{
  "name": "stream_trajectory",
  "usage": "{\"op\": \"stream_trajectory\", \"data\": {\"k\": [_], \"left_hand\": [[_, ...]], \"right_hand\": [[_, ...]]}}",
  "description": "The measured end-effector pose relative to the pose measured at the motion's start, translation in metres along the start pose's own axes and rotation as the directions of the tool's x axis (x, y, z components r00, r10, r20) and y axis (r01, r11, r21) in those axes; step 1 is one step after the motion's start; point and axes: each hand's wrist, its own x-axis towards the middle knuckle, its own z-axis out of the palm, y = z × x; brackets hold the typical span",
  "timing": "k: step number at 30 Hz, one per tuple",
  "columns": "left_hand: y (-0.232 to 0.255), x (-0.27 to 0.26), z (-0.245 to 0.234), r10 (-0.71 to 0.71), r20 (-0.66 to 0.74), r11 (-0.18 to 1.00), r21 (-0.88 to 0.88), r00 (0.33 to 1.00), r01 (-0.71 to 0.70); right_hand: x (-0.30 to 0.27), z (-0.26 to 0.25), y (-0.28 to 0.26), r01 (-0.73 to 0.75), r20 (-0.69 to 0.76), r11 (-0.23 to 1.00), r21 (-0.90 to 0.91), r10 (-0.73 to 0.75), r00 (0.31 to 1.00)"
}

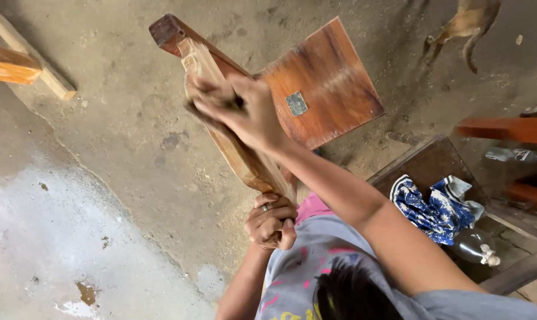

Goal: The person sands the backrest and legs of a wooden chair using a sanding block. The camera angle is high and shaky, showing the hands moving the block across the wood surfaces while a dog walks nearby.

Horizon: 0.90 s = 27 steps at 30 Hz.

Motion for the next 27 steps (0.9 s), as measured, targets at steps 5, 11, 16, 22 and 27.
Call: {"op": "stream_trajectory", "data": {"k": [5,11,16,22,27], "left_hand": [[0.001,0.004,0.002,-0.020,-0.013,0.999,-0.030,1.000,0.020],[0.014,0.018,-0.002,-0.098,0.078,0.991,0.103,0.992,0.090],[0.004,-0.001,0.001,-0.056,-0.013,0.998,0.004,0.998,0.056],[0.006,-0.014,0.000,-0.102,-0.026,0.994,0.035,0.994,0.102],[0.005,-0.013,0.002,-0.081,-0.031,0.997,-0.006,0.996,0.081]], "right_hand": [[-0.067,-0.021,-0.023,-0.047,0.025,0.996,-0.077,0.049,0.998],[0.036,0.004,0.026,0.023,0.021,0.981,0.194,-0.028,0.999],[-0.049,-0.018,0.006,-0.016,-0.013,1.000,-0.018,0.016,1.000],[-0.030,-0.012,0.036,-0.315,-0.124,0.949,0.022,0.316,0.941],[-0.006,0.001,0.019,0.054,-0.109,0.980,0.191,-0.033,0.994]]}}
